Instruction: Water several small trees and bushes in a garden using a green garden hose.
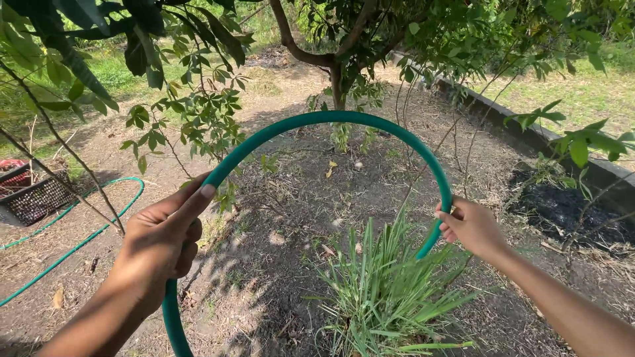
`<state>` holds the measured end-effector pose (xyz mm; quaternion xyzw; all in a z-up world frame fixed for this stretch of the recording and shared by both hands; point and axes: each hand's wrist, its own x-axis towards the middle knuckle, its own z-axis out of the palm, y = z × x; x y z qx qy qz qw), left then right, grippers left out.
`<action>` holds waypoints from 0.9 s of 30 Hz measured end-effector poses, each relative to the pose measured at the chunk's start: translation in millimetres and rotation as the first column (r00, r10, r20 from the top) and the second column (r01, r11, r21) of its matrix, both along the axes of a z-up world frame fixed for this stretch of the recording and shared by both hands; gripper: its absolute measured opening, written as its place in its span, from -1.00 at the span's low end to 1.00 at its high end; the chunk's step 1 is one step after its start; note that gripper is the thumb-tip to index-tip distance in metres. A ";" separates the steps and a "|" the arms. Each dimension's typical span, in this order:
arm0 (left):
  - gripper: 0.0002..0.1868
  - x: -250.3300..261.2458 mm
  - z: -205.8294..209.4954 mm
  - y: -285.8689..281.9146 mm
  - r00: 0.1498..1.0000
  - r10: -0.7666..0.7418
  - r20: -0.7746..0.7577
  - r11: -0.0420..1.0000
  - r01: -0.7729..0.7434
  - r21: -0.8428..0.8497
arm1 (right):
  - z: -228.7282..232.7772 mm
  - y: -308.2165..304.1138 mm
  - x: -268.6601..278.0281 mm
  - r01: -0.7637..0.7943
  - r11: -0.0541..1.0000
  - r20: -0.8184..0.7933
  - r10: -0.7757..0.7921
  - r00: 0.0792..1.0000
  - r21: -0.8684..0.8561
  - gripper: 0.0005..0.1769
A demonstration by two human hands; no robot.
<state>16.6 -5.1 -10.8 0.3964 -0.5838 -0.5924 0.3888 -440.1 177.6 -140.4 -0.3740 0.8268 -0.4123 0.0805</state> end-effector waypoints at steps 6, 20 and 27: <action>-0.51 4.3 -5.2 0.8 0.997 -0.047 -0.062 0.998 0.045 -0.046 | -2.0 -2.6 -7.3 -0.063 0.997 0.041 0.065 0.997 -0.042 -0.79; -0.50 -0.8 -0.9 37.2 0.995 0.083 -0.055 0.996 -0.084 -0.011 | -0.6 -4.0 -33.7 -0.119 0.993 -0.007 0.119 0.993 0.010 -0.79; -0.48 1.3 -6.0 45.6 0.995 0.098 -0.025 0.995 -0.098 -0.025 | 0.2 -8.1 -38.2 -0.168 0.986 0.002 0.168 0.986 0.015 -0.79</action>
